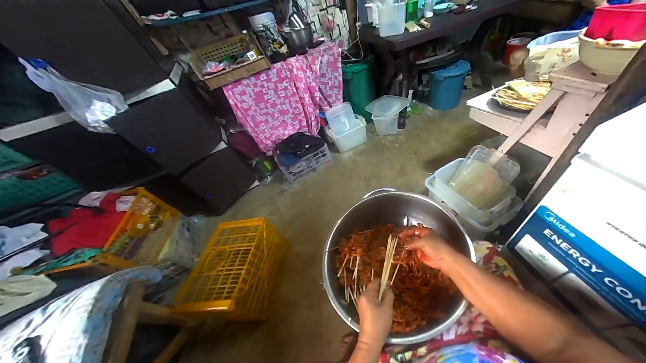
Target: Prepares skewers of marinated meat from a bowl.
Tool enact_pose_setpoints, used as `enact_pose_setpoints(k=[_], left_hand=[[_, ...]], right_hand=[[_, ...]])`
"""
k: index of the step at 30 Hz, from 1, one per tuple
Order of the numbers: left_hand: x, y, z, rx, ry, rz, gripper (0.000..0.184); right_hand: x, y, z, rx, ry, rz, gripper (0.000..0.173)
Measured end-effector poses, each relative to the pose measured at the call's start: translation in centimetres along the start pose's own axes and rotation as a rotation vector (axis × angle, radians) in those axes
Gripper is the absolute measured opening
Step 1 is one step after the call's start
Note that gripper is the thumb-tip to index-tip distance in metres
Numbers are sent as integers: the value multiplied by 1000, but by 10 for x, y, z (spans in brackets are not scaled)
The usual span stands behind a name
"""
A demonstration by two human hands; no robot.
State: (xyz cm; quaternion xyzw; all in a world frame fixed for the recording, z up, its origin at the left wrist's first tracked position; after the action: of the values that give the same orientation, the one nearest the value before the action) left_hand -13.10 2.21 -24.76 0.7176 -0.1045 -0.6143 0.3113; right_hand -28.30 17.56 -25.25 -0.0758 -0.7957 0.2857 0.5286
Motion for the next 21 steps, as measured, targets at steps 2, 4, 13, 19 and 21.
enact_pose_setpoints(k=[2, 4, 13, 19, 21], left_hand=[[0, 0, 0, 3, 5, 0, 14], [0, 0, 0, 7, 13, 2, 15], [0, 1, 0, -21, 25, 37, 15], [1, 1, 0, -18, 32, 34, 14], [1, 1, 0, -13, 31, 23, 15]], right_hand=[[-1, -1, -1, 17, -8, -21, 31], [-1, -2, -2, 19, -14, -30, 30], [0, -5, -5, -17, 39, -65, 32], [-4, -8, -7, -4, 44, -84, 25], [-6, -8, -8, -36, 32, -77, 17]])
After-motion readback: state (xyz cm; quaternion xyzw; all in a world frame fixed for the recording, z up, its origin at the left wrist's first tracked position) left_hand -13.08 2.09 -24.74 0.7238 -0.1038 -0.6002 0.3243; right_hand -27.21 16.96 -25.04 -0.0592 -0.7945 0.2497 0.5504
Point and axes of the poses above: each hand's wrist, its own z-axis towards the middle knuckle, its own y-axis out of the back of the hand, x = y × z, the point moved 4 cm from there along z, towards the middle knuckle, and after that the axes turned 15 degrees about z, right-handed, at the moved point
